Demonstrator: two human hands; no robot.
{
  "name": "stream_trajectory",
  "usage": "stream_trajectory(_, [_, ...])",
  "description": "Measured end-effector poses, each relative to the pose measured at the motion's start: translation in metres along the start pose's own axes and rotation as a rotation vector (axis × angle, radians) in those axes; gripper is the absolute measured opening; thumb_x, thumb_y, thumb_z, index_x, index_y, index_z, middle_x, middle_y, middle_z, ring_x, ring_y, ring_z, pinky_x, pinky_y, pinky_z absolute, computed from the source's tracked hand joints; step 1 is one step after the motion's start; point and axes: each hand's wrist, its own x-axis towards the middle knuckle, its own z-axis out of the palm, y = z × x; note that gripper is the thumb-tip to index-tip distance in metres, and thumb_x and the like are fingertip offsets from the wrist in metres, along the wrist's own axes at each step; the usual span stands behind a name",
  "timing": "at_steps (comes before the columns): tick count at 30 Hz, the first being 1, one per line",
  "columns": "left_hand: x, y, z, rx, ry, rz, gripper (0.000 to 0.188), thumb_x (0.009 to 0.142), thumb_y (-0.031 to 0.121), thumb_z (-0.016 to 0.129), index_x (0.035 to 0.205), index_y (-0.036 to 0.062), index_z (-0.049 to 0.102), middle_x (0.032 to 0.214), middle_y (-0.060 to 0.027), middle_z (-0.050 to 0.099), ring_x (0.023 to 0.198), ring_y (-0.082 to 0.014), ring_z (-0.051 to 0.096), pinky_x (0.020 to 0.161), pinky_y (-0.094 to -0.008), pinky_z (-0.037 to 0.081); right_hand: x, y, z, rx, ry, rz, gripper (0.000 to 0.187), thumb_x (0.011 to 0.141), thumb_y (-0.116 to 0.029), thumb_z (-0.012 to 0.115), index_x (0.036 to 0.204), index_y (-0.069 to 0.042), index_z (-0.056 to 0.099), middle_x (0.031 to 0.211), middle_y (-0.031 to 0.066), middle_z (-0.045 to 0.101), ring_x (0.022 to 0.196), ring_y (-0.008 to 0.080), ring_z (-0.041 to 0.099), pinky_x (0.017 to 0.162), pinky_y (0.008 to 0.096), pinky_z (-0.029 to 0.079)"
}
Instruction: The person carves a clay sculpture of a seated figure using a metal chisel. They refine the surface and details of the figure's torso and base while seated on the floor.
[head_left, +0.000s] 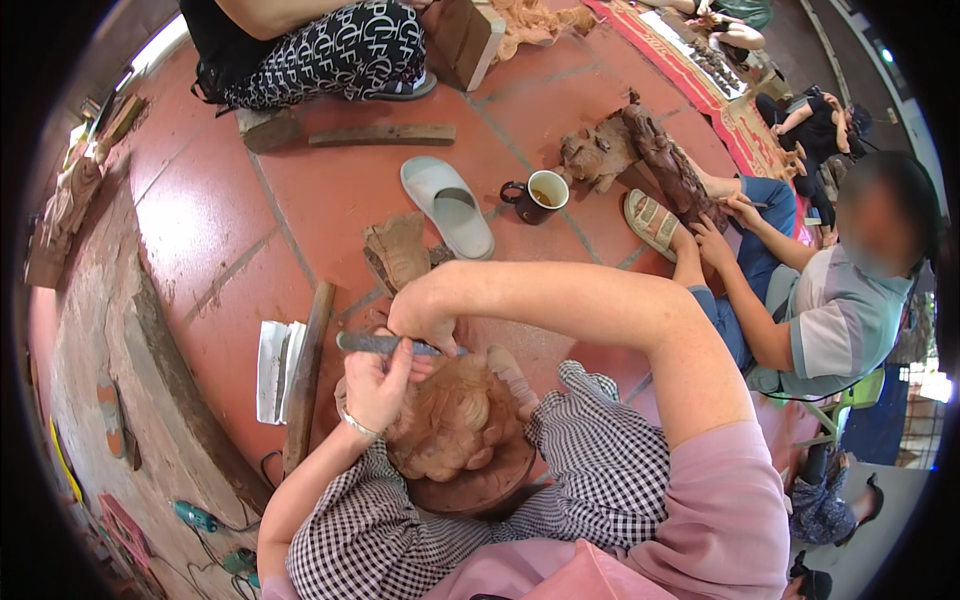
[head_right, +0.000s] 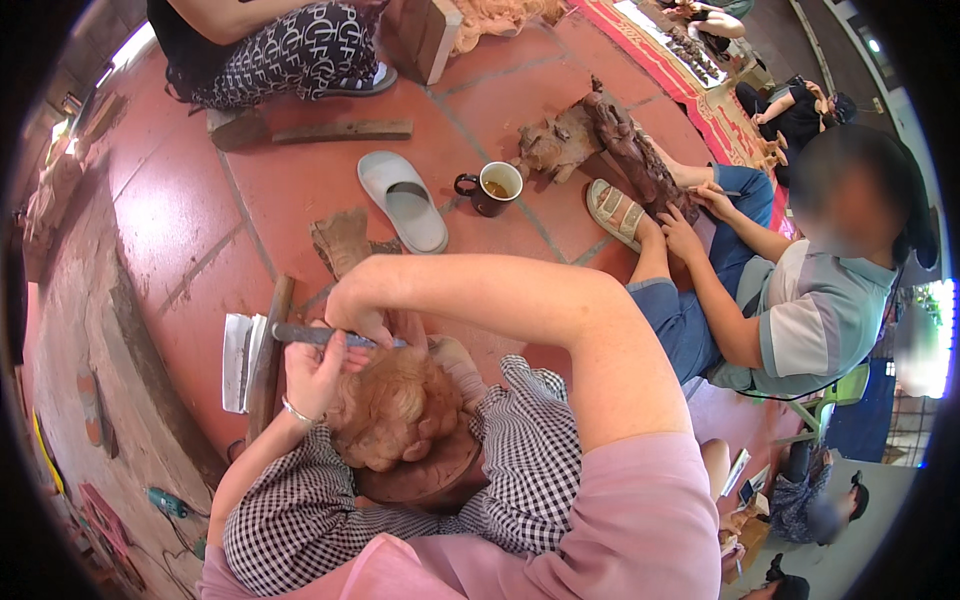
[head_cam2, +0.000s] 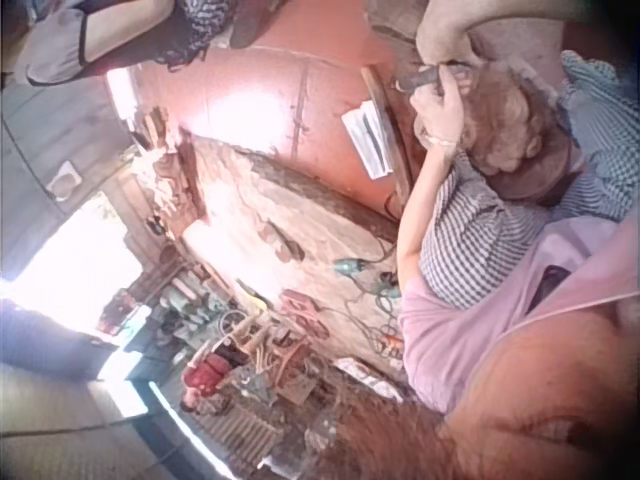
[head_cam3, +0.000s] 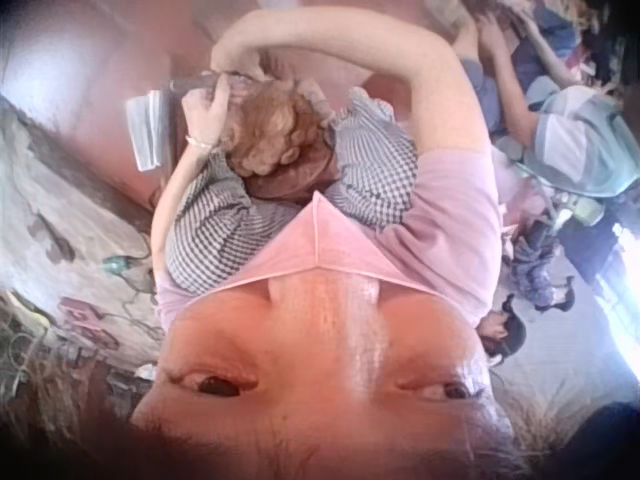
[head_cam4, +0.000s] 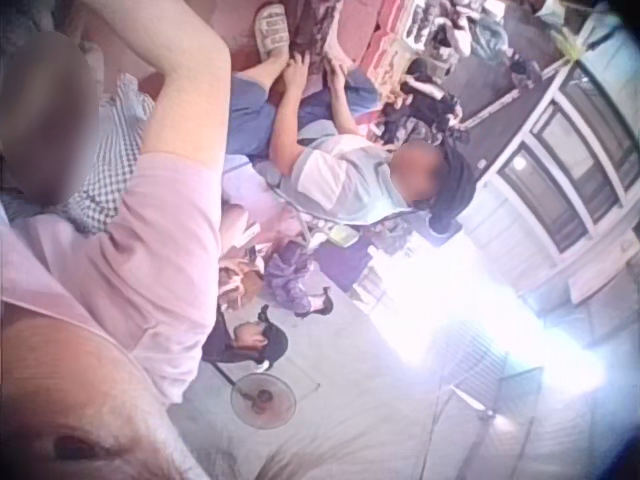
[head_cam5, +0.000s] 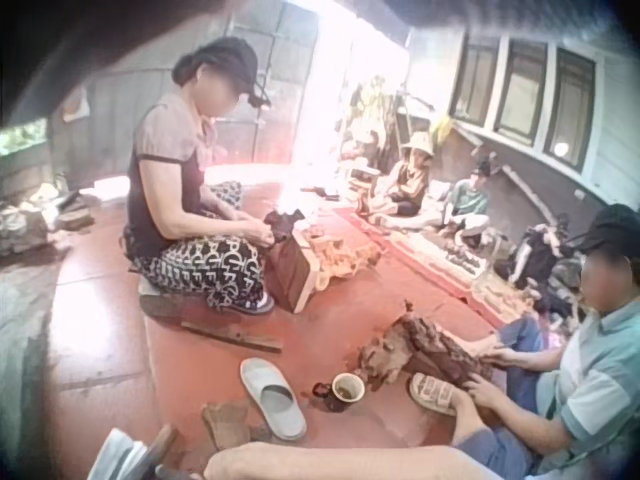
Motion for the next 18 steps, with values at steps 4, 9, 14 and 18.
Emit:
stream_trajectory(4, [0.005,-0.011,0.0,-0.027,0.04,-0.008,0.022,0.101,0.012,0.054,0.097,-0.0081,0.062,0.082,-0.0151,0.072,0.069,-0.0179,0.072,0.062,-0.0292,0.06,0.004,0.0,-0.003,-0.01,-0.022,0.09,0.036,0.057,-0.012,0.089,0.088,-0.003,0.073,0.089,0.013,0.073,0.089,0.0314,0.069,0.079,0.0422,0.053])
stream_trajectory(9, [0.001,-0.012,-0.006,-0.196,0.002,-0.048,0.026,0.103,0.016,0.054,0.104,-0.0092,0.062,0.093,-0.0171,0.072,0.076,-0.0216,0.072,0.067,-0.0315,0.061,0.006,0.005,-0.001,-0.037,0.034,0.033,0.035,0.057,-0.012,0.089,0.087,-0.003,0.073,0.086,0.0145,0.073,0.089,0.0319,0.069,0.078,0.0435,0.053])
stream_trajectory(14, [0.005,-0.027,-0.015,-0.243,-0.024,-0.135,0.024,0.102,0.014,0.055,0.106,-0.0089,0.06,0.094,-0.0186,0.071,0.078,-0.023,0.072,0.07,-0.0322,0.062,0.009,0.004,0.001,0.037,0.056,0.052,0.032,0.058,-0.01,0.089,0.086,-0.004,0.073,0.086,0.0125,0.073,0.087,0.0309,0.069,0.077,0.0434,0.052])
stream_trajectory(18, [0.002,-0.022,-0.009,-0.207,0.05,-0.09,0.017,0.102,0.01,0.054,0.103,-0.0063,0.058,0.09,-0.0171,0.071,0.076,-0.0214,0.072,0.066,-0.0292,0.061,0.004,0.01,0.0,0.088,0.065,0.029,0.033,0.058,-0.011,0.088,0.087,-0.006,0.074,0.085,0.0126,0.073,0.086,0.0311,0.068,0.076,0.0443,0.052])
